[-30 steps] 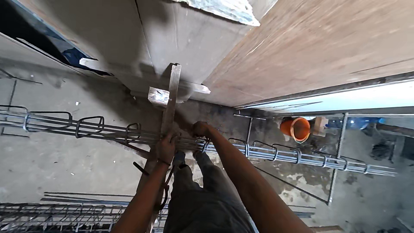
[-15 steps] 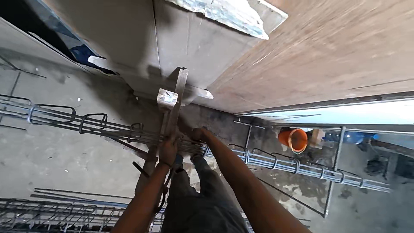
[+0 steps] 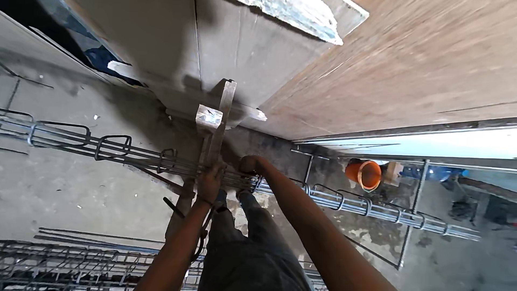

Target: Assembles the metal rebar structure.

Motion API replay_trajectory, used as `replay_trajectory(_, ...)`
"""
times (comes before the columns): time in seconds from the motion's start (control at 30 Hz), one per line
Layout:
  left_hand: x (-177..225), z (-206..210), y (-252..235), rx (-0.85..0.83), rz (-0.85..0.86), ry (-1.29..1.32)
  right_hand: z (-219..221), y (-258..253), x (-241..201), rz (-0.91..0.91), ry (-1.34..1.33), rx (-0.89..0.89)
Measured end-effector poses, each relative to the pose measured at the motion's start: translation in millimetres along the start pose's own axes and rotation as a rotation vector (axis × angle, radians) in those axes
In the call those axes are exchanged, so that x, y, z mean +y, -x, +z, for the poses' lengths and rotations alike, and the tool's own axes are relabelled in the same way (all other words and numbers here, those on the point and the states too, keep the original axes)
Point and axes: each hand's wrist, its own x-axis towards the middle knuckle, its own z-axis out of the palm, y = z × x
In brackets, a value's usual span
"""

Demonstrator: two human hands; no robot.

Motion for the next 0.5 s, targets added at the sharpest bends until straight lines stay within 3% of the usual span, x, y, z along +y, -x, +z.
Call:
replay_trajectory(0.1,-4,3,-1,0.022,0.027,-0.009,5,7,0,0.016,-0.188,0.072)
replay_trajectory(0.27,1,-1,-1,-0.021,0.000,0.000,21,-28,17,0.042,-0.324,-0.051)
replay_trajectory(0.5,-1,2,-1,0.007,0.022,-0.034,9,1,24,-0.097,-0.101,-0.028)
